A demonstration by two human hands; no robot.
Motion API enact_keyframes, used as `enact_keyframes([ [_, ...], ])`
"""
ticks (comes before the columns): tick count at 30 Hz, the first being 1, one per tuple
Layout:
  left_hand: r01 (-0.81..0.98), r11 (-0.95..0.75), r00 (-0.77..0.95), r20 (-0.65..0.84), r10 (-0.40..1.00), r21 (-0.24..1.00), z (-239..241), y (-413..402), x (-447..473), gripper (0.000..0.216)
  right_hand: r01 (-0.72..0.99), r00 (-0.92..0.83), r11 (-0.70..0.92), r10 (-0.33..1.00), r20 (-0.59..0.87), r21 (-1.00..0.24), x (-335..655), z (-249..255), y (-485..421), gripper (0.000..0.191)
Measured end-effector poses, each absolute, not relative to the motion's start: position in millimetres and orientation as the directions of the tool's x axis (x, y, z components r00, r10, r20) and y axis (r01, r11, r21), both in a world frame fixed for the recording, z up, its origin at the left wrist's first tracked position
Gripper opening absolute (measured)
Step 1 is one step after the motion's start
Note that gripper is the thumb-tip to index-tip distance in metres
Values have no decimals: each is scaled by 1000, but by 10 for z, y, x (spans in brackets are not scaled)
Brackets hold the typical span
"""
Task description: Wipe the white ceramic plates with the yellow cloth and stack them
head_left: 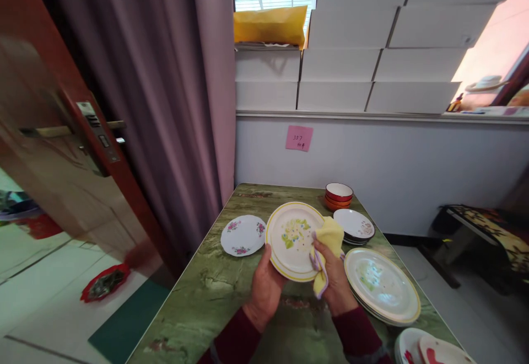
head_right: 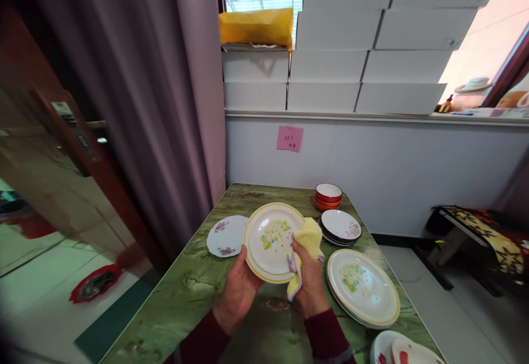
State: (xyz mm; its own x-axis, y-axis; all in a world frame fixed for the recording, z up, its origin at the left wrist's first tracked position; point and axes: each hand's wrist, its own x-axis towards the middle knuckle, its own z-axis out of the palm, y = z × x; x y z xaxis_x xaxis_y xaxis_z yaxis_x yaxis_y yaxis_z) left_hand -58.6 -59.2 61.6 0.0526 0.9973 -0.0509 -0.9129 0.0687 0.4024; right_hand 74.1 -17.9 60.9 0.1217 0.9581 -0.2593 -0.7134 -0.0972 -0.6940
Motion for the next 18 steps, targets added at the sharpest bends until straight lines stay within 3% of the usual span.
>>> enact_keyframes([
  [5, -861, 196, 208, -26, 978, 470, 829, -549, -945, 47, -517, 9, -164, 980, -197, -840, 1061, 615, -73, 54],
  [10, -820, 375, 417, 1, 909, 432, 747, -567, -885, 55, -398, -145, -196, 978, -149, -896, 1008, 687, -65, 55],
  [14, -869, 279, 334, 67, 940, 409, 647, -571, -839, 62, -292, 27, -84, 995, -96, -953, 1044, 787, -31, 59],
  [18, -911, 165, 186, 19, 982, 378, 603, -484, -886, 60, 166, 333, 112, 929, 163, -980, 1188, 914, -75, 61],
])
